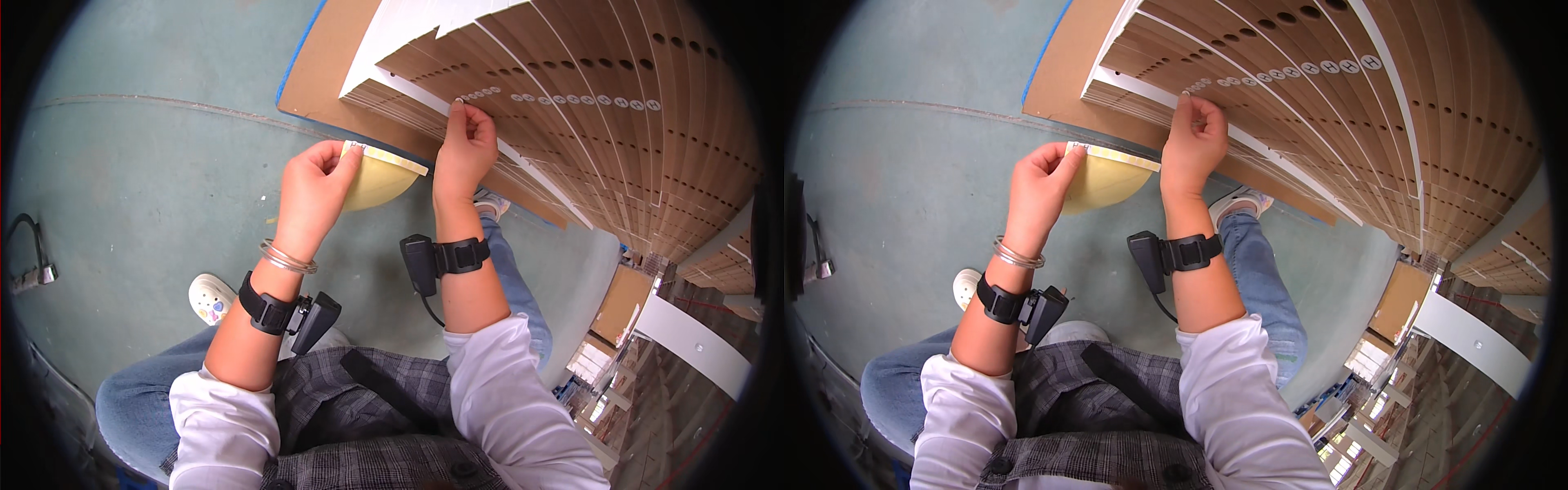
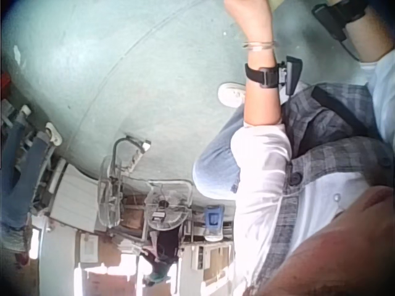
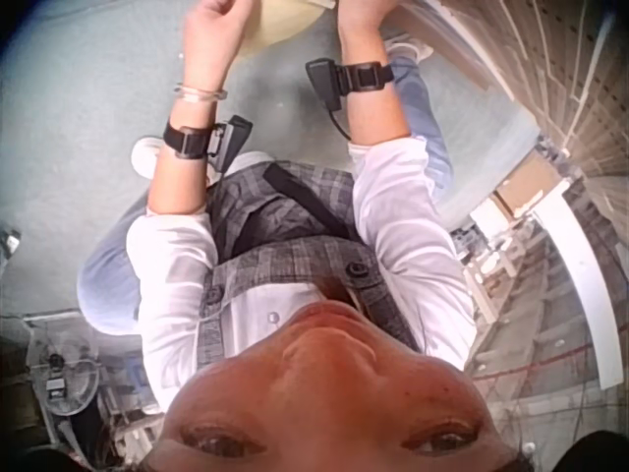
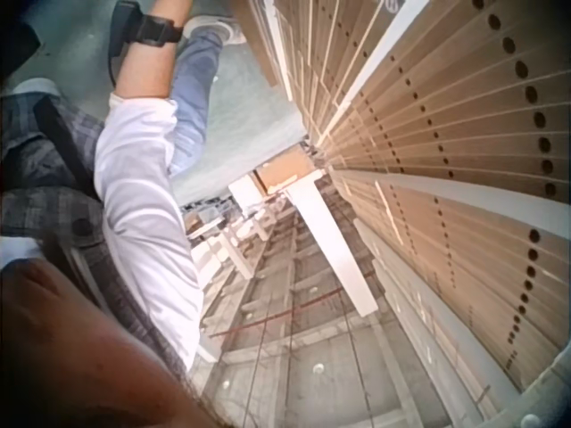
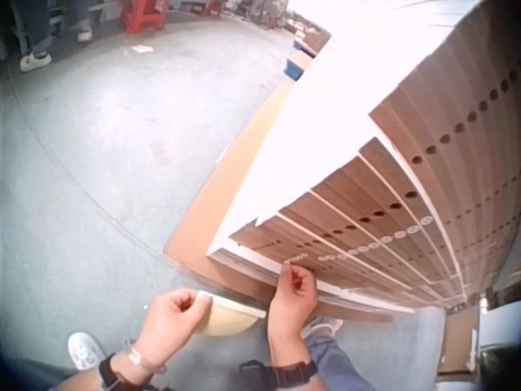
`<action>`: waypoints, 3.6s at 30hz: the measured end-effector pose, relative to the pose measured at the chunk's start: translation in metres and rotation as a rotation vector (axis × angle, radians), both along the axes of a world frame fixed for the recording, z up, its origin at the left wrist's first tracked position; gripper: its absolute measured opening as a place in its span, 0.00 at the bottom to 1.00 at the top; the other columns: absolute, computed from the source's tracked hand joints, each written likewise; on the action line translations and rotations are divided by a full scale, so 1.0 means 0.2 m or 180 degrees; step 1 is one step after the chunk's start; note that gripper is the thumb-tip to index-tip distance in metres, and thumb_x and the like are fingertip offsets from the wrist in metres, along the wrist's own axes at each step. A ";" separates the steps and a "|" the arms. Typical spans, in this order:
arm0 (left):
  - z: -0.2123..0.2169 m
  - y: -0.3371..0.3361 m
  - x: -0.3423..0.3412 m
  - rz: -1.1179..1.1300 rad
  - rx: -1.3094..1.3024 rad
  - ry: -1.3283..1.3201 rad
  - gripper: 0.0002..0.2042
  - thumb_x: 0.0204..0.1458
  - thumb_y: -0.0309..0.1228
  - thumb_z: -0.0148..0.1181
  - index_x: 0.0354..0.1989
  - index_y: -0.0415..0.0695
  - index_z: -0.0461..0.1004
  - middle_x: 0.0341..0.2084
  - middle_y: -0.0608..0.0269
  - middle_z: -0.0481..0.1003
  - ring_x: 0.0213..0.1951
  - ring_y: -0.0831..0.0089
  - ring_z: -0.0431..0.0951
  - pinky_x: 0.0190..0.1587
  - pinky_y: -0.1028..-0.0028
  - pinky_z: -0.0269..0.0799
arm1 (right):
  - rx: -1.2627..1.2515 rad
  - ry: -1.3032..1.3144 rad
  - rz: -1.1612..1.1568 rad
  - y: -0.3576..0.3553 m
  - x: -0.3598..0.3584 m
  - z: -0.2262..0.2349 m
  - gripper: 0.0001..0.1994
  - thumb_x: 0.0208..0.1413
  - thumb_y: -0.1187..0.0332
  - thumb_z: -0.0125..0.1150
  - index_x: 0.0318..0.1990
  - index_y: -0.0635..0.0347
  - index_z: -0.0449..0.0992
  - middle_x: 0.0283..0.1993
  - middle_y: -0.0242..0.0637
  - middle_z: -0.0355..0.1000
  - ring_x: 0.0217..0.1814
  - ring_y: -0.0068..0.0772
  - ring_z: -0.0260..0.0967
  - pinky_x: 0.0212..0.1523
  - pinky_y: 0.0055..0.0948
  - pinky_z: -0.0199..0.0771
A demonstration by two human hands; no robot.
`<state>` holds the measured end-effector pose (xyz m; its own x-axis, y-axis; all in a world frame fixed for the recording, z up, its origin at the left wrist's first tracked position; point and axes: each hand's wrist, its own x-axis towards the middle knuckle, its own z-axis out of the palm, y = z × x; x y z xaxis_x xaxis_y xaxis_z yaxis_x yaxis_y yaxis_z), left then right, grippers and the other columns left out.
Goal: Applying identification labels to the edges of stacked cardboard panels.
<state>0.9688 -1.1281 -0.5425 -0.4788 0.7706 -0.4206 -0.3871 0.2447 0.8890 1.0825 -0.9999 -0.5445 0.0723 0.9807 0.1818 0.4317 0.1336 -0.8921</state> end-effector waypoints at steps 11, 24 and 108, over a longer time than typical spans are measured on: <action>-0.01 0.00 0.01 -0.0055 -0.0006 0.0043 0.11 0.49 0.32 0.56 0.32 0.34 0.74 0.21 0.66 0.74 0.23 0.86 0.69 0.26 0.83 0.65 | 0.0522 -0.0143 -0.0222 0.03 -0.02 -0.05 0.07 0.47 0.70 0.58 0.24 0.63 0.70 0.26 0.31 0.67 0.26 0.21 0.59 0.30 0.22 0.61; 0.02 0.00 0.02 0.0076 0.0077 -0.0229 0.08 0.47 0.29 0.58 0.30 0.35 0.74 0.20 0.68 0.74 0.22 0.87 0.69 0.26 0.84 0.65 | 0.1277 -0.1699 0.1898 -0.25 -0.02 0.09 0.05 0.42 0.73 0.58 0.27 0.56 0.69 0.29 0.32 0.65 0.32 0.33 0.62 0.33 0.31 0.59; -0.03 -0.01 0.00 -0.0072 -0.0102 0.0048 0.10 0.49 0.32 0.56 0.30 0.35 0.75 0.20 0.68 0.74 0.24 0.85 0.68 0.27 0.83 0.65 | 0.1789 -0.2495 0.1985 -0.32 -0.07 0.09 0.07 0.38 0.72 0.61 0.27 0.54 0.70 0.30 0.30 0.65 0.34 0.33 0.61 0.37 0.31 0.56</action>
